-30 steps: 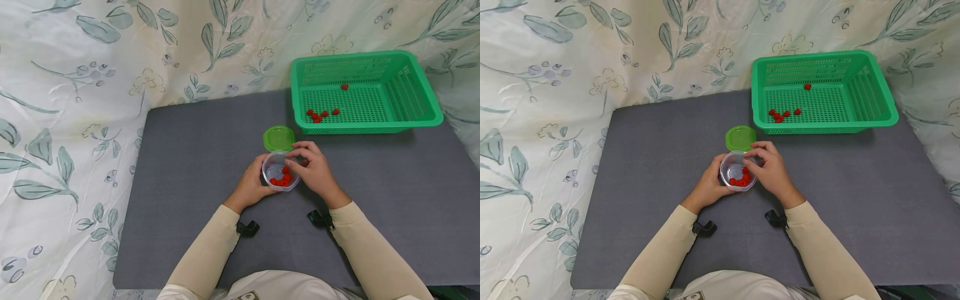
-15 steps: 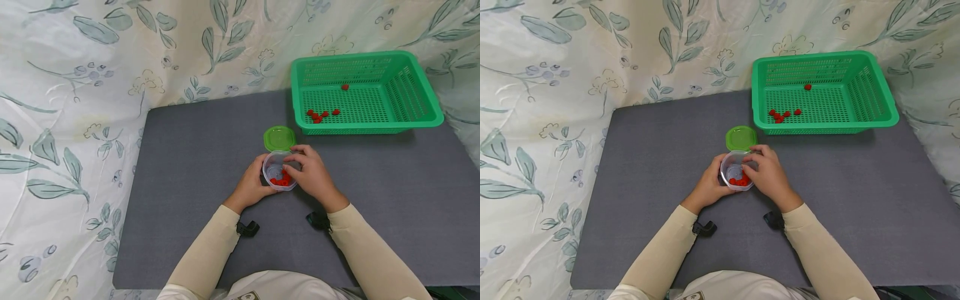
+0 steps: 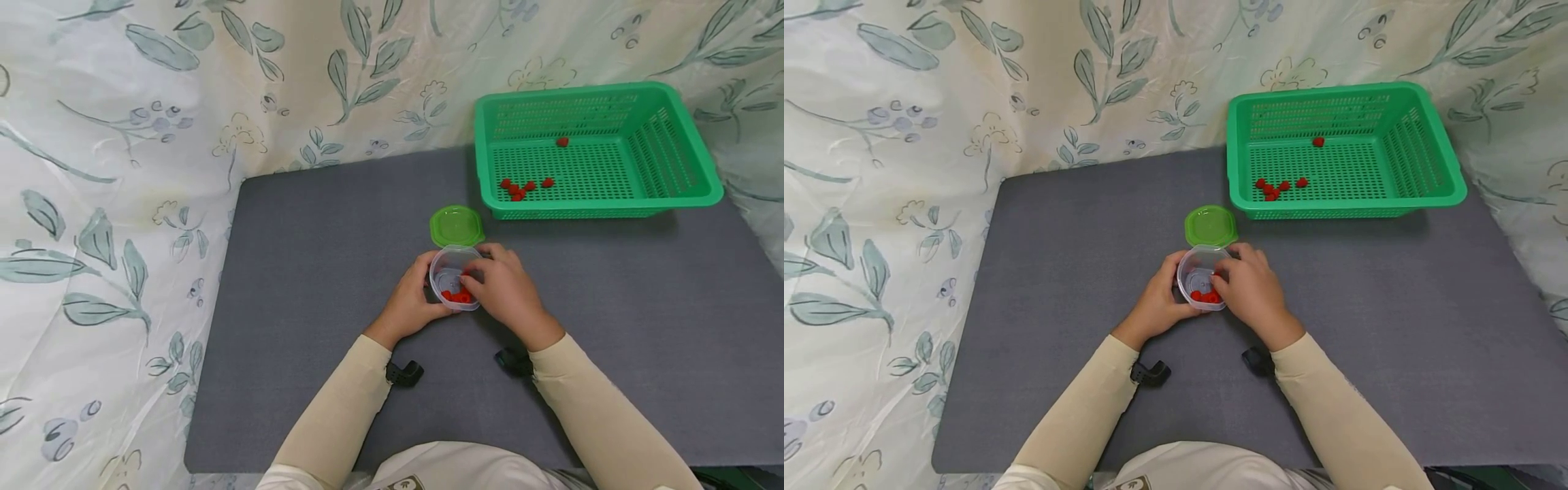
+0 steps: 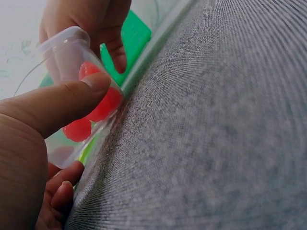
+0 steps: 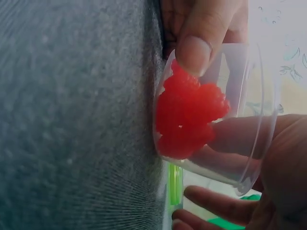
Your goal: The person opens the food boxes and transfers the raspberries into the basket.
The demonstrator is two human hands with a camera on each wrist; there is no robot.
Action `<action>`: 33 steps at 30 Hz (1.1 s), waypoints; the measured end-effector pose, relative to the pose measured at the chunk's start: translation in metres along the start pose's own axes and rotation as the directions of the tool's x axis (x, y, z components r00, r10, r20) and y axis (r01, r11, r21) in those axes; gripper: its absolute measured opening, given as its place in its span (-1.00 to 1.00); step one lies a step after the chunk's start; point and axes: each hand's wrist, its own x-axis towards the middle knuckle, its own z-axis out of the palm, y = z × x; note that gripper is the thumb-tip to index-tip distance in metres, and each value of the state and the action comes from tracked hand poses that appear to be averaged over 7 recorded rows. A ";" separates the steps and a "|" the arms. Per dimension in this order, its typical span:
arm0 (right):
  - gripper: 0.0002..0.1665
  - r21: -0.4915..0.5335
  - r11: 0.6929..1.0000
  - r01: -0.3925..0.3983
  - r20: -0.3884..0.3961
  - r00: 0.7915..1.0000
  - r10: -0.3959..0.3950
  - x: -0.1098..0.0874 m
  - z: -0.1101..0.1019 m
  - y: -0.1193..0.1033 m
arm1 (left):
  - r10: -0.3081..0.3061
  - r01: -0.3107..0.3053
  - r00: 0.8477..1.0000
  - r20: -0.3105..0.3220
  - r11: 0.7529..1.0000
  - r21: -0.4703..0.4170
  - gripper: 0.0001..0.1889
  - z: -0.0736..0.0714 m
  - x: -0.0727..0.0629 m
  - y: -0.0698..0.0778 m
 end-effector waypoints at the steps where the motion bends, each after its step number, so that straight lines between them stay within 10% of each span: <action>1: -0.86 0.008 1.000 0.005 0.005 1.000 -0.005 0.000 0.000 0.000 | 0.000 0.000 1.000 0.000 1.000 0.003 0.00 0.000 0.000 0.000; 33: -0.88 -0.094 0.995 0.018 -0.009 1.000 -0.019 0.000 0.002 -0.009 | -0.008 0.008 1.000 0.004 0.999 0.043 -0.01 0.001 -0.001 0.001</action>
